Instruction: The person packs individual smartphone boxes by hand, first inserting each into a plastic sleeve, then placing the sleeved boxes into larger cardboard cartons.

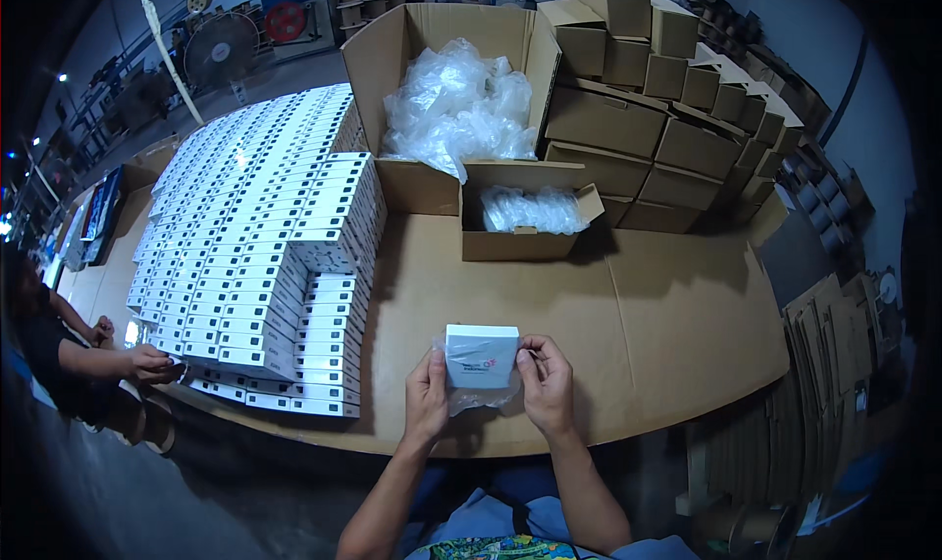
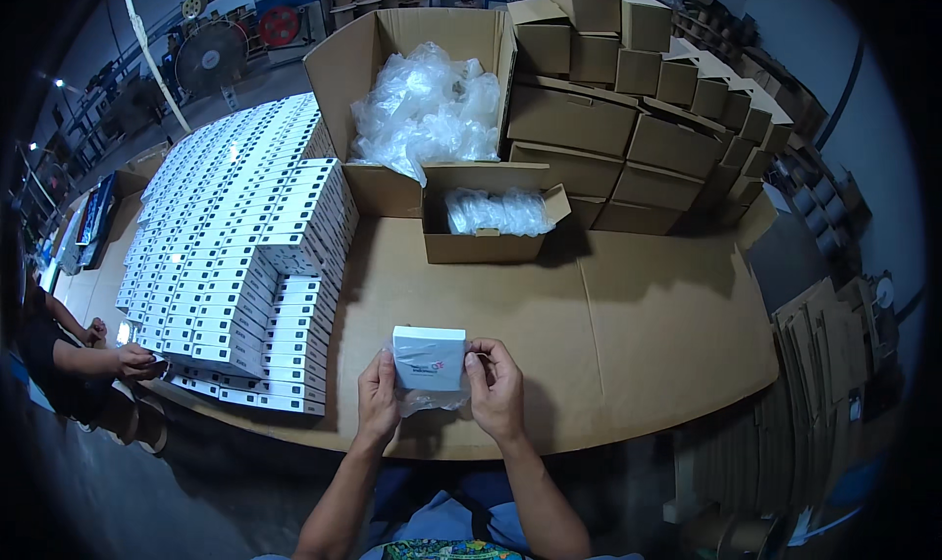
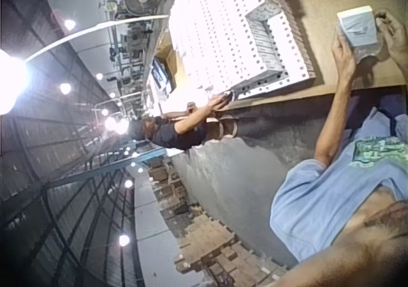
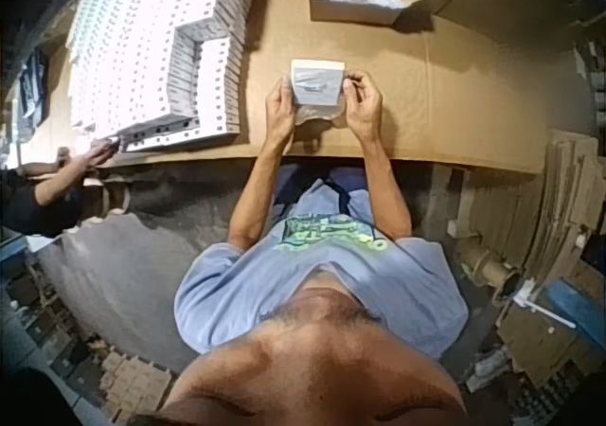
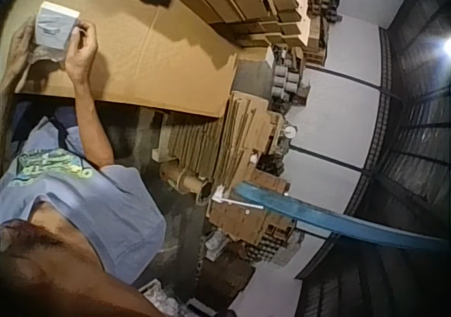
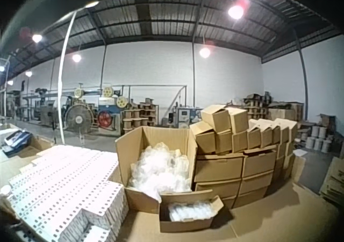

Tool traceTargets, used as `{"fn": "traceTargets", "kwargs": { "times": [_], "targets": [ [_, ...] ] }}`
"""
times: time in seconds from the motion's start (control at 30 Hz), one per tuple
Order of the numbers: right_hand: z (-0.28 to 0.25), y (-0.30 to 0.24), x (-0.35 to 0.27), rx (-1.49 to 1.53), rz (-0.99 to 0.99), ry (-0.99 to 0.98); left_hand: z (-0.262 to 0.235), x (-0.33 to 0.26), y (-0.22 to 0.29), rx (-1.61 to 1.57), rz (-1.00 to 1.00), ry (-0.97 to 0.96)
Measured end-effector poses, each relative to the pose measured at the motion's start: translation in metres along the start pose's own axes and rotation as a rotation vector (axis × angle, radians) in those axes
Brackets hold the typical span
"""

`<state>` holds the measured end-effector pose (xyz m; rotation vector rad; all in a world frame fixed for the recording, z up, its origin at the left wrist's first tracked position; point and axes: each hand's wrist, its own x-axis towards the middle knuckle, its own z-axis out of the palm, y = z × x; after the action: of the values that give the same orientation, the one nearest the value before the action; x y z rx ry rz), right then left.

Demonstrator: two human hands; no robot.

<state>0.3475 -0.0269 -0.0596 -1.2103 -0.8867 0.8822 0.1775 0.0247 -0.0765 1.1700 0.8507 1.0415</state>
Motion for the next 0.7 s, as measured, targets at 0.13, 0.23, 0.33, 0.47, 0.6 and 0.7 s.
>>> {"fn": "traceTargets", "kwargs": {
  "times": [0.13,0.23,0.33,0.47,0.6,0.7],
  "targets": [
    [0.001,-0.003,0.003,-0.004,-0.116,0.051,0.010,0.005,0.013,0.022,0.098,0.015],
    [-0.002,-0.006,0.004,0.063,-0.096,0.045,0.005,0.005,0.016,0.026,0.079,-0.035],
    [-0.005,-0.001,0.010,0.099,-0.167,-0.032,0.005,0.005,0.016,-0.011,0.041,-0.070],
    [-0.002,-0.017,0.017,0.129,-0.183,-0.079,0.001,0.003,0.026,-0.365,-0.180,-0.154],
    [-0.001,-0.020,0.018,0.192,-0.165,-0.215,-0.005,0.013,0.023,-0.444,-0.175,-0.172],
    [-0.011,-0.007,0.016,0.032,-0.036,-0.286,-0.012,0.019,0.025,-0.400,-0.153,-0.236]
  ]
}}
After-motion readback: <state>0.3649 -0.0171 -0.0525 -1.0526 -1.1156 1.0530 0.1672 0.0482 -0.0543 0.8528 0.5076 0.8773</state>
